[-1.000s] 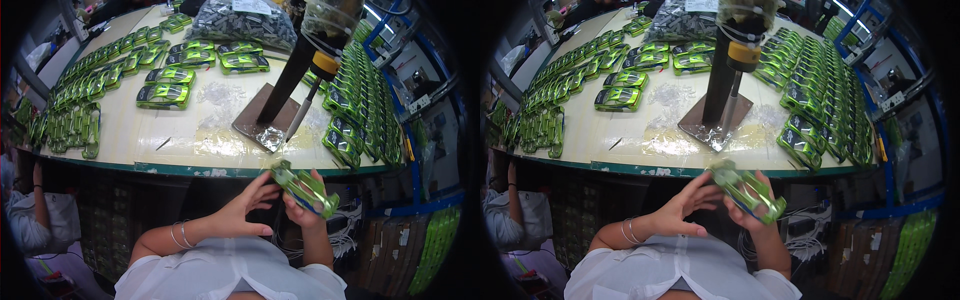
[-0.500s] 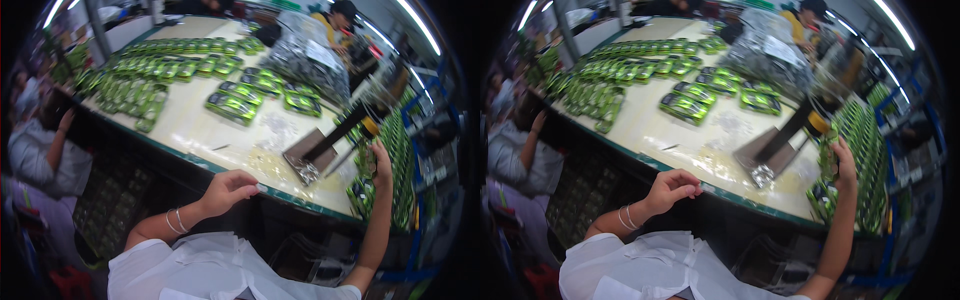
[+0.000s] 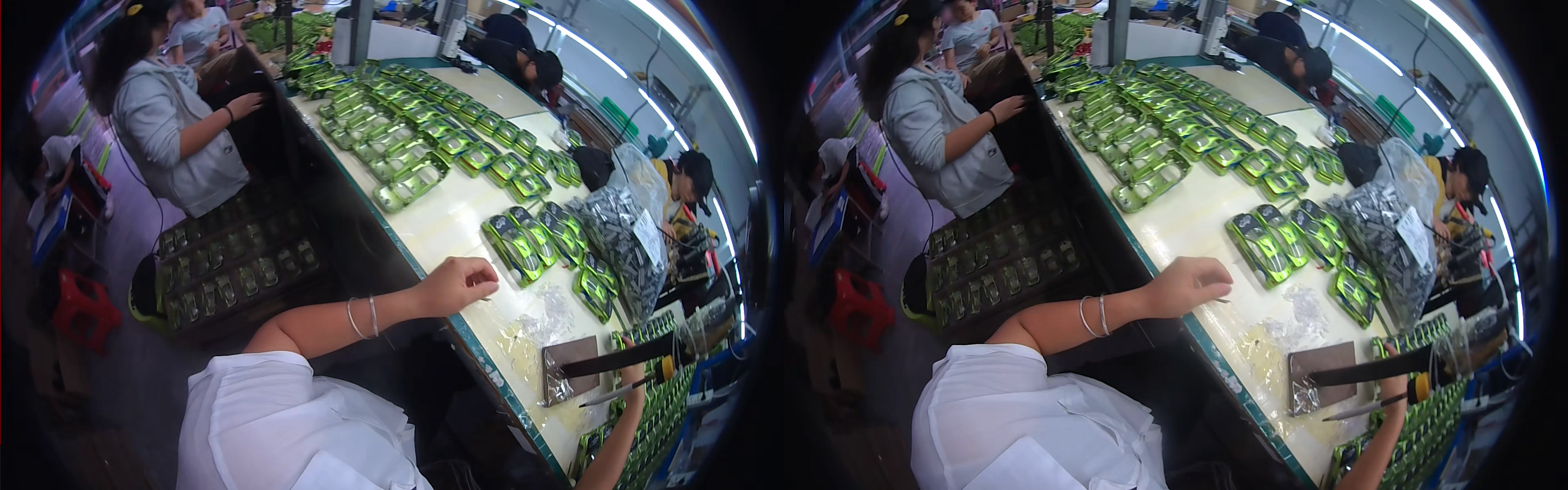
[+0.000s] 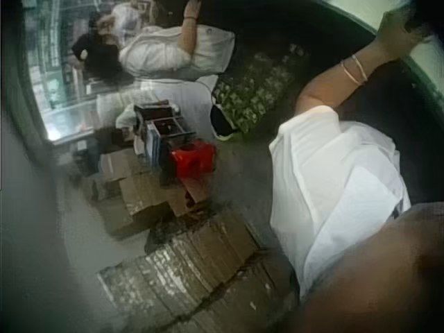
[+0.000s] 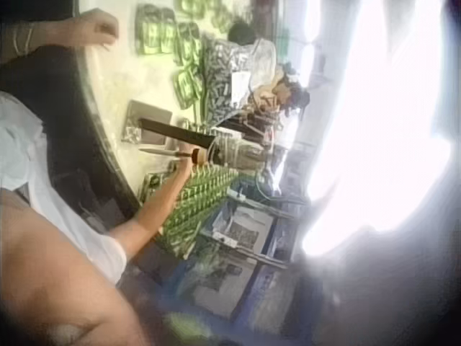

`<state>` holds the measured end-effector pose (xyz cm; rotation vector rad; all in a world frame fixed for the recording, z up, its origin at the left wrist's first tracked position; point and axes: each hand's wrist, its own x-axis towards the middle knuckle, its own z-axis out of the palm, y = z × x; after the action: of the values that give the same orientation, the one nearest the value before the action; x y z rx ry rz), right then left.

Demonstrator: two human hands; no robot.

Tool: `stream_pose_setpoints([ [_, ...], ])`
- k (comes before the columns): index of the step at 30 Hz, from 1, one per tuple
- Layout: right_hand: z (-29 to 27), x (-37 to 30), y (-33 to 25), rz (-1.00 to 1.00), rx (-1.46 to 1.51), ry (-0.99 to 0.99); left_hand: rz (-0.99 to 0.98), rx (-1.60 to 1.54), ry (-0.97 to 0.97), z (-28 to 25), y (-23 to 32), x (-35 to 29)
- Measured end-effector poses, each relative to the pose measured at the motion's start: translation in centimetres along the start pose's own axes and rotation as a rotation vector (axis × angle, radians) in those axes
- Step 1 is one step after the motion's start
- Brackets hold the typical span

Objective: The person assembles toy car bodies by inserting clear window pieces into the car frames, securing them using an electric screwdriver, and placing the assembled cars onto the table.

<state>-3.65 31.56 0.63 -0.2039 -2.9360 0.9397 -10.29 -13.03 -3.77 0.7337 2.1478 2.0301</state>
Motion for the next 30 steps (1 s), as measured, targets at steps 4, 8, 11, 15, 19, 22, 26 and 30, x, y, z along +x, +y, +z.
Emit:
stream_pose_setpoints([
  [4,0.0,1.8,5.7,-0.002,0.037,0.056,0.037,0.017,-0.016,0.3,-0.4,0.0],
  [8,-0.5,3.0,9.2,-0.035,-0.037,0.12,0.073,0.044,-0.03,0.4,-0.2,0.2],
  [11,0.3,2.9,5.7,-0.039,-0.17,0.105,0.061,0.091,-0.008,0.1,0.1,-0.2],
  [15,-1.9,0.5,5.0,0.157,0.027,0.241,0.084,0.026,0.029,0.0,-0.1,-0.6],
  [19,-4.0,-7.2,1.2,0.122,0.174,0.485,0.538,0.48,0.207,-3.4,-0.8,-1.6],
  [22,-3.0,-15.7,-0.3,0.074,0.243,0.692,0.553,0.865,0.304,-8.5,-1.2,-1.8],
  [26,1.7,-24.6,-5.9,0.085,0.344,0.836,0.339,1.281,0.245,-12.2,-2.0,-2.0],
  [30,9.2,-25.0,-11.0,-0.14,0.652,0.801,0.41,1.252,0.183,-11.7,-0.4,-3.1],
])
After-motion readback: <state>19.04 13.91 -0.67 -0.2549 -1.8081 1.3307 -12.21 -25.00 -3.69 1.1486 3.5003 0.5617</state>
